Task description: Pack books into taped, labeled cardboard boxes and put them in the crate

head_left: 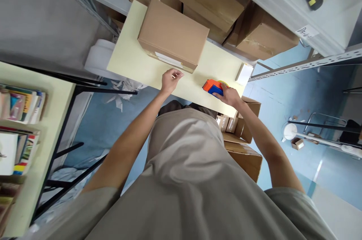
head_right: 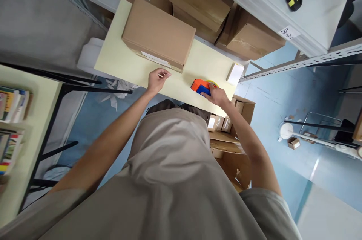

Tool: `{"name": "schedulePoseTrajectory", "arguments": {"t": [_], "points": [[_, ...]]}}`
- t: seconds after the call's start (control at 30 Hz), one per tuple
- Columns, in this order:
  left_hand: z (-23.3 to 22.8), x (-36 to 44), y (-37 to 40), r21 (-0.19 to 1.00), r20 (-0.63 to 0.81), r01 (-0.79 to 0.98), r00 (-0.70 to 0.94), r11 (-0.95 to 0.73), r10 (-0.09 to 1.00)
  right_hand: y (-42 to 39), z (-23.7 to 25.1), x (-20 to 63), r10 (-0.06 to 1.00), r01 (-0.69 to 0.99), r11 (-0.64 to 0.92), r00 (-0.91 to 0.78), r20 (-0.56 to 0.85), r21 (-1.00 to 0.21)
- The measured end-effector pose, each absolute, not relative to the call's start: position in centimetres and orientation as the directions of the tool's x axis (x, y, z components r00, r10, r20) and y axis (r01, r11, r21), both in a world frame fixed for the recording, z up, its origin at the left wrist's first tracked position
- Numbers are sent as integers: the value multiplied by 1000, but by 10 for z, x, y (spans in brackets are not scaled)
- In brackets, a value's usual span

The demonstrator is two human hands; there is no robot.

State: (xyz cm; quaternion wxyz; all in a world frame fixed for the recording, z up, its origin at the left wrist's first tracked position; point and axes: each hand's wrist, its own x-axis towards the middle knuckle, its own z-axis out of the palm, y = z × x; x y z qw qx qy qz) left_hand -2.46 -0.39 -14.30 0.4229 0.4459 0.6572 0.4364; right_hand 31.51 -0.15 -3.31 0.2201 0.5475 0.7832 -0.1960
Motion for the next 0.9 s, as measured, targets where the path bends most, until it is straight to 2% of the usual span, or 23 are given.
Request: {"name": "schedulePoseTrajectory", "arguments": {"t": [0.2, 0.6, 0.77, 0.9], "points": [[-153, -13, 9, 945, -80, 275, -335, 179, 939, 7, -59, 305, 808, 953, 296, -290, -513, -73], [-161, 1, 19, 939, -40, 293, -434, 183, 900, 19, -82, 298, 833, 973, 224, -220, -507, -53], [-159, 7, 19, 942, -77, 258, -461, 216, 884, 17, -80, 293, 841, 977, 208, -197, -503, -36], [-165, 0, 20, 924, -158, 209, -556, 321, 816, 11, -76, 290, 838, 979, 205, -185, -513, -18]]}}
